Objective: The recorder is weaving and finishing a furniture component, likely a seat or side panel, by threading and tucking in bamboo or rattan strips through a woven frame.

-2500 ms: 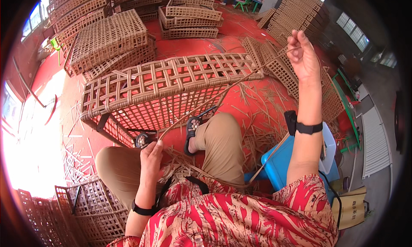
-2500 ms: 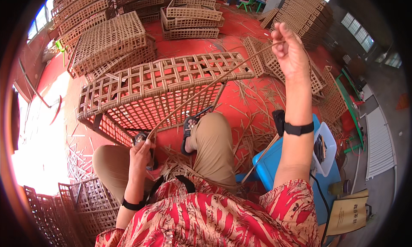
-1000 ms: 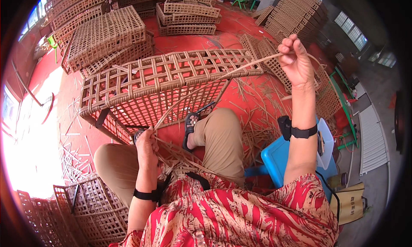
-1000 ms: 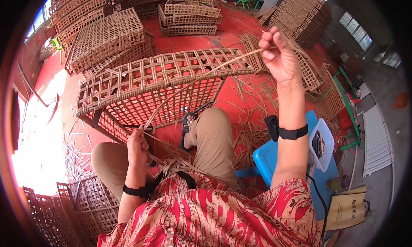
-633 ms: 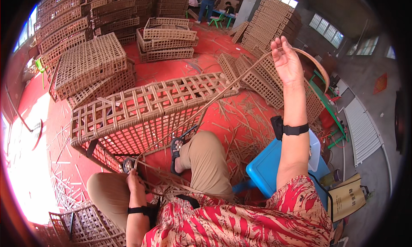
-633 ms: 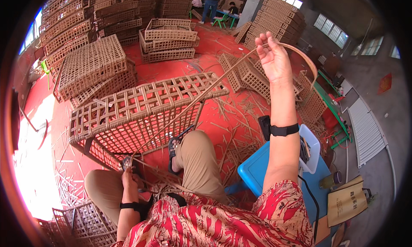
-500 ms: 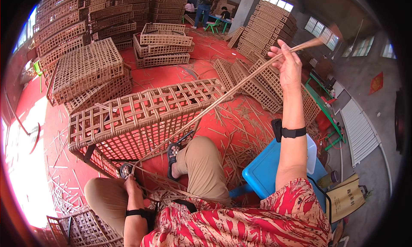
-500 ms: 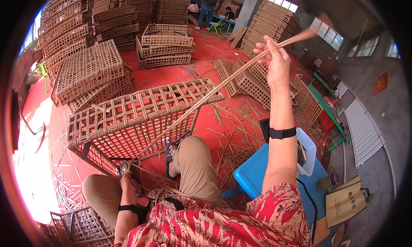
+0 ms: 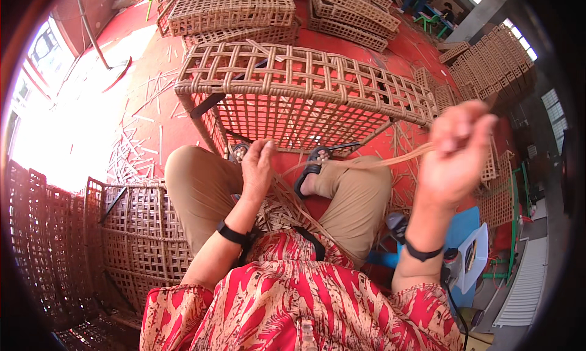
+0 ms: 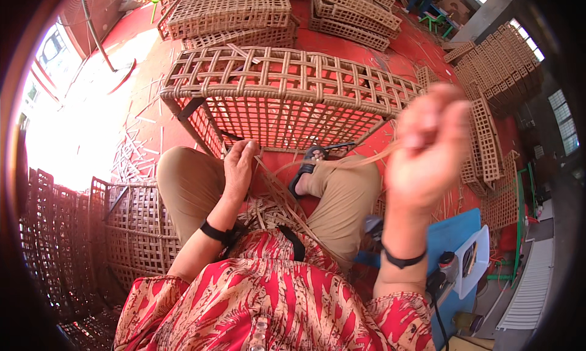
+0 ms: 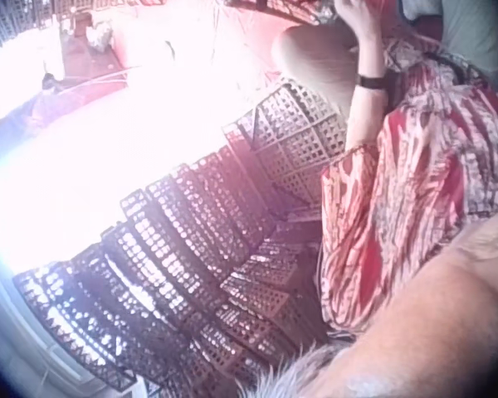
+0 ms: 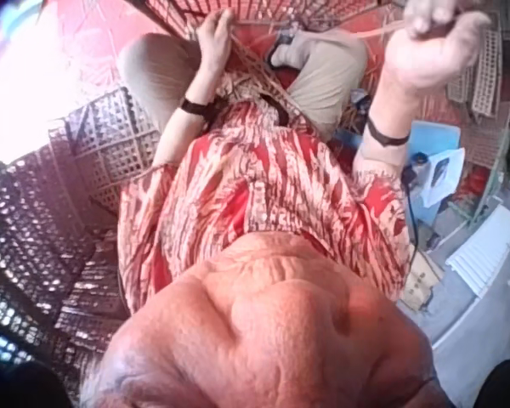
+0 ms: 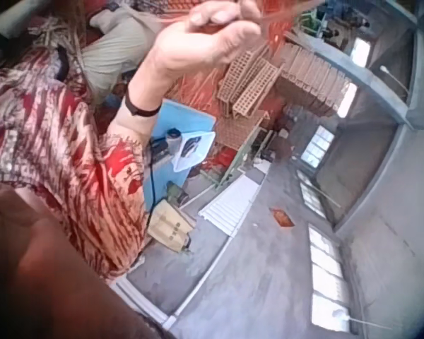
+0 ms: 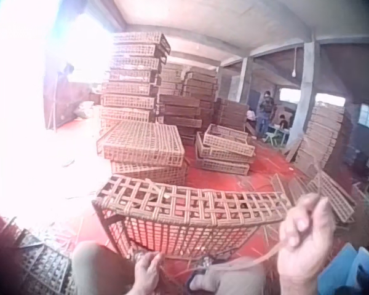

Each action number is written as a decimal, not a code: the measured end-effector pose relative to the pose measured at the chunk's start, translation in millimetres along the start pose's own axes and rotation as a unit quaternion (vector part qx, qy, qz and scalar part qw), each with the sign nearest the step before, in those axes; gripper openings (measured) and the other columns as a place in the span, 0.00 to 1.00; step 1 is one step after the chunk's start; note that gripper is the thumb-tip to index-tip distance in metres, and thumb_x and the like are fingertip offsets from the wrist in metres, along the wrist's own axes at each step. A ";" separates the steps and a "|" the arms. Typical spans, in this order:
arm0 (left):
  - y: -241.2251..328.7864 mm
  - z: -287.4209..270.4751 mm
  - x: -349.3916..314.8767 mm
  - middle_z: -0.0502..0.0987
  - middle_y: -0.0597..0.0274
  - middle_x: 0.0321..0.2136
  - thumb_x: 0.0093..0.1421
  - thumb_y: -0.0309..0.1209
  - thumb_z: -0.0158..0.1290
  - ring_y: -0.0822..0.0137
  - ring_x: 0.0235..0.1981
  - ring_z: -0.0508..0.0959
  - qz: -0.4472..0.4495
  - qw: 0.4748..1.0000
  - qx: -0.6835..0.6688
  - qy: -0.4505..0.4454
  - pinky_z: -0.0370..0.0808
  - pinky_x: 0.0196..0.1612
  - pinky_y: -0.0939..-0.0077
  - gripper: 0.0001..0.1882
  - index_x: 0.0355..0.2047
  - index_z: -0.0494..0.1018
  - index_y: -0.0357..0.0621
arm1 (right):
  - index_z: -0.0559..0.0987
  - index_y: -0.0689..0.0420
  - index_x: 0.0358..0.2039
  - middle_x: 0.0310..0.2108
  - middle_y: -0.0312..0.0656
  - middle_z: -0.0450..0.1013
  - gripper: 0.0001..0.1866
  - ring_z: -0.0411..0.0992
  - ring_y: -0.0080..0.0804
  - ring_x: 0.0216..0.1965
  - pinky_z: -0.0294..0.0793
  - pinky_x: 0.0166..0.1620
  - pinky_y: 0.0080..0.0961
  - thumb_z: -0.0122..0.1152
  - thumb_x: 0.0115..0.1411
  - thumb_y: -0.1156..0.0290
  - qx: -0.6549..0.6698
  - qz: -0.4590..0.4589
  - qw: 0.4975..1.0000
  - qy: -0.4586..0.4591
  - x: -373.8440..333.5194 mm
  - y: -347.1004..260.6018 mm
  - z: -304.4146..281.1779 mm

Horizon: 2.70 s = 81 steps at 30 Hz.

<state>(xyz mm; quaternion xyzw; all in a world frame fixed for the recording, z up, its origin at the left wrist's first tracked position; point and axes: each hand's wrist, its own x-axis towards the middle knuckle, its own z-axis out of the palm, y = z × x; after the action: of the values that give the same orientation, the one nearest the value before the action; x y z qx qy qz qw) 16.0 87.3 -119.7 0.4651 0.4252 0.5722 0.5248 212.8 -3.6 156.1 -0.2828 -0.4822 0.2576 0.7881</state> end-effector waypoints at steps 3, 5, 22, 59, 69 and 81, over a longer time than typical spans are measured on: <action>87.8 14.7 -17.2 0.77 0.61 0.36 0.69 0.39 0.45 0.73 0.39 0.74 0.066 0.992 -0.081 -0.072 0.71 0.47 0.74 0.18 0.46 0.73 0.35 | 0.76 0.63 0.42 0.23 0.33 0.69 0.17 0.66 0.17 0.24 0.63 0.28 0.14 0.49 0.68 0.61 -0.032 0.110 0.989 -0.090 -64.2 72.0 32.6; 139.9 11.1 -24.3 0.76 0.60 0.38 0.71 0.43 0.40 0.72 0.41 0.74 0.103 0.990 -0.083 -0.054 0.69 0.49 0.73 0.22 0.49 0.71 0.34 | 0.75 0.64 0.45 0.28 0.34 0.73 0.14 0.70 0.19 0.29 0.70 0.35 0.16 0.51 0.68 0.65 -0.044 0.170 0.977 -0.121 -96.8 104.2 45.7; 215.2 -22.3 200.0 0.78 0.49 0.33 0.58 0.33 0.50 0.50 0.36 0.78 0.420 0.716 0.504 -0.238 0.74 0.41 0.60 0.13 0.39 0.78 0.41 | 0.69 0.55 0.58 0.26 0.36 0.73 0.20 0.72 0.21 0.25 0.68 0.28 0.15 0.48 0.68 0.63 0.045 0.427 0.903 -0.020 -119.8 218.1 27.9; 222.5 72.6 247.6 0.77 0.57 0.43 0.60 0.55 0.50 0.64 0.45 0.73 -0.035 0.592 0.510 -0.623 0.67 0.54 0.67 0.29 0.48 0.74 0.43 | 0.75 0.57 0.45 0.35 0.36 0.75 0.13 0.73 0.23 0.37 0.75 0.39 0.20 0.58 0.63 0.64 0.204 0.317 0.926 0.035 -66.8 275.4 23.2; 215.2 66.4 220.1 0.75 0.62 0.33 0.66 0.44 0.48 0.70 0.37 0.73 -0.104 0.605 0.448 -0.650 0.71 0.45 0.72 0.20 0.42 0.75 0.38 | 0.74 0.55 0.48 0.43 0.34 0.73 0.15 0.70 0.24 0.47 0.70 0.52 0.28 0.56 0.65 0.61 0.083 0.249 0.965 0.012 -72.8 256.4 20.8; 227.5 58.3 161.0 0.79 0.57 0.31 0.60 0.31 0.52 0.63 0.33 0.80 0.050 0.592 0.487 -0.641 0.76 0.38 0.71 0.11 0.39 0.77 0.37 | 0.74 0.57 0.47 0.43 0.37 0.73 0.11 0.71 0.27 0.49 0.70 0.55 0.30 0.51 0.68 0.67 0.188 0.314 0.930 -0.048 -109.9 237.6 -0.4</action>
<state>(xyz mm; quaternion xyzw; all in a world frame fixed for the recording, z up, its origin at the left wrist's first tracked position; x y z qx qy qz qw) 23.8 227.6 127.9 0.9186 0.1704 -0.1401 0.3277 137.4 89.7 -76.5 -0.2537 -0.3493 0.5909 0.6815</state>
